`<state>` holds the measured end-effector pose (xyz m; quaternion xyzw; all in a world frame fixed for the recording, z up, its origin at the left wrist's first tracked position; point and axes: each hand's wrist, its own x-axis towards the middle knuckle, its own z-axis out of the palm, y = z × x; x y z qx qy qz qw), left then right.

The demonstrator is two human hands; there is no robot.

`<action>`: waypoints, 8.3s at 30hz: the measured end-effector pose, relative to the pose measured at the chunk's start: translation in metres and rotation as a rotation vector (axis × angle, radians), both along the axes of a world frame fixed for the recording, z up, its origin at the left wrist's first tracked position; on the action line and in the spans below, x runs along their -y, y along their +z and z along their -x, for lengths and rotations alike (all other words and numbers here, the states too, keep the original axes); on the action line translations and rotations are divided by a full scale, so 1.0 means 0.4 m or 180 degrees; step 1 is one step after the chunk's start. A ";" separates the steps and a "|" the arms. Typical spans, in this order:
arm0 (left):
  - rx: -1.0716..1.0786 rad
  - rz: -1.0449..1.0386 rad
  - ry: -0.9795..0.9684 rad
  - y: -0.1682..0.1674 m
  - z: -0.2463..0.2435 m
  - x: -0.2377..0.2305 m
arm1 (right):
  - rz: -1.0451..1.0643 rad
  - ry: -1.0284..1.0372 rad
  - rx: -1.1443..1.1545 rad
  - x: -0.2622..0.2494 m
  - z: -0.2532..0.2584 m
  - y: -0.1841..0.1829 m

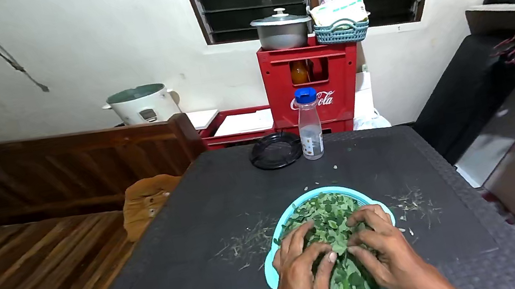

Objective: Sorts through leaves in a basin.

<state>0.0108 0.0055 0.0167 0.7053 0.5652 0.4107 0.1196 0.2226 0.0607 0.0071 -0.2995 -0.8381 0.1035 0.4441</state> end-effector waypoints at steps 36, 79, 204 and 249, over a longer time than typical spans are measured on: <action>0.0272 -0.0283 0.0011 -0.001 0.003 0.022 | 0.0447 0.0616 -0.0200 -0.008 0.034 0.007; 0.0124 -0.0345 0.0470 0.013 0.018 0.028 | 0.0309 -0.0415 0.0769 -0.054 -0.034 0.022; -0.0328 -0.0158 0.0850 0.048 0.113 0.063 | 0.0261 0.0466 0.0669 0.008 0.001 -0.014; -0.0630 -0.0122 0.0863 -0.036 0.146 0.024 | 0.0373 0.0977 0.0610 -0.145 -0.013 0.201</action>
